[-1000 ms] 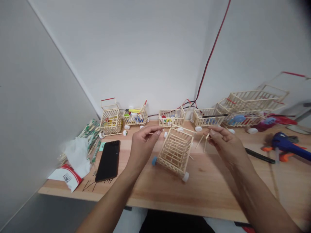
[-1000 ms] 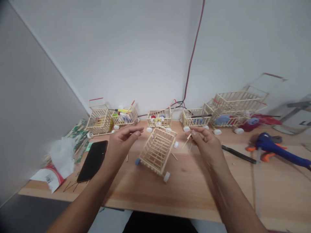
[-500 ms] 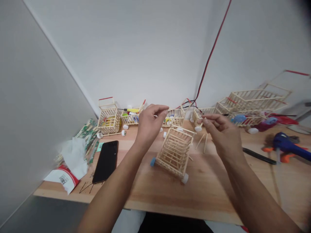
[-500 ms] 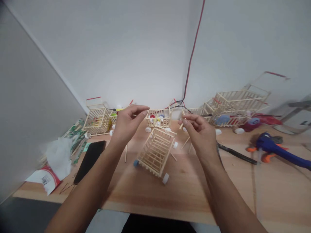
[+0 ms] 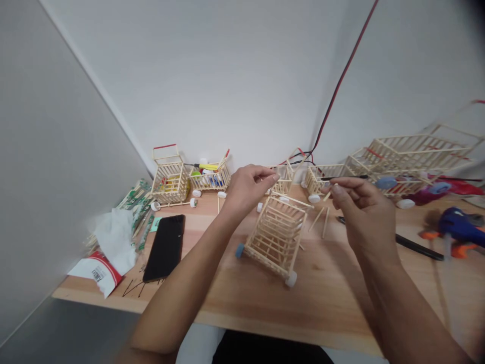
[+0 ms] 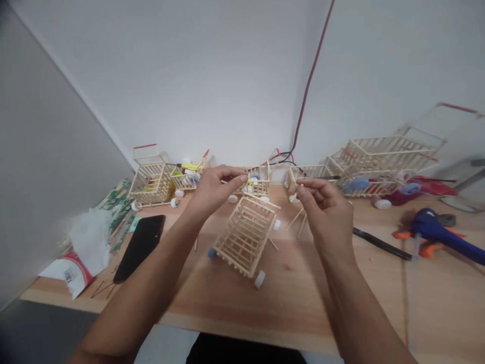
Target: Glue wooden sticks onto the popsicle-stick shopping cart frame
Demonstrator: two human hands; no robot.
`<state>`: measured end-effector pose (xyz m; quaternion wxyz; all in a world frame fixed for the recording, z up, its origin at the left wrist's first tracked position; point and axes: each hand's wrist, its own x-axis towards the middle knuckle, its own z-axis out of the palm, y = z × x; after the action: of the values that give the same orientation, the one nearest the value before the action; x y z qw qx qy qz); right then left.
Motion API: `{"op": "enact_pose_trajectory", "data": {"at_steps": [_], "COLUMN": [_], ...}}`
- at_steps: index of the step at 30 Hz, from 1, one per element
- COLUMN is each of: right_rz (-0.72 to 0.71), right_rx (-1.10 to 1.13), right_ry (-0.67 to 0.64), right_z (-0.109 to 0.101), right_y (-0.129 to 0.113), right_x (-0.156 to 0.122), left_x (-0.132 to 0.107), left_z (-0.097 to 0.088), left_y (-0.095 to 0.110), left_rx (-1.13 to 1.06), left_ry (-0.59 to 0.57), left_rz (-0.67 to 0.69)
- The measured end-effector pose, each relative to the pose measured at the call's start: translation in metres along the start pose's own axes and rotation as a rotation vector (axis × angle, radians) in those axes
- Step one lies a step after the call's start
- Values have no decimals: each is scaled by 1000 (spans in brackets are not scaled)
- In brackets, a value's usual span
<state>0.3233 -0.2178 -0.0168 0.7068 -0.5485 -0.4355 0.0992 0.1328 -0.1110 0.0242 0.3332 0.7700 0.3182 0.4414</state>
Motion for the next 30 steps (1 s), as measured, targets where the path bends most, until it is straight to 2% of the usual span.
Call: {"op": "enact_pose_trajectory", "data": {"at_steps": [6,12,21,26,30], "right_rz": [-1,-4,-53,-86,-118], "right_rx": [19,-59,41,27,12], "right_ry": [-26,-30,-58,-81,-106], "right_z": [0,2,3,6,7], "right_y": [0,-6,-2,-2,-4], "right_x": [-3,-6,-4,-5,-6], "left_x": [-2,-3,-4,-10,-16], "left_z": [4,5,9,5,2], "left_y": [-7,-3,-2,5,16], "left_rx": [-25,-6,-2,-2,37], "left_ry": [65,60,59,139,190], "left_rz": [25,36,26,106,245]}}
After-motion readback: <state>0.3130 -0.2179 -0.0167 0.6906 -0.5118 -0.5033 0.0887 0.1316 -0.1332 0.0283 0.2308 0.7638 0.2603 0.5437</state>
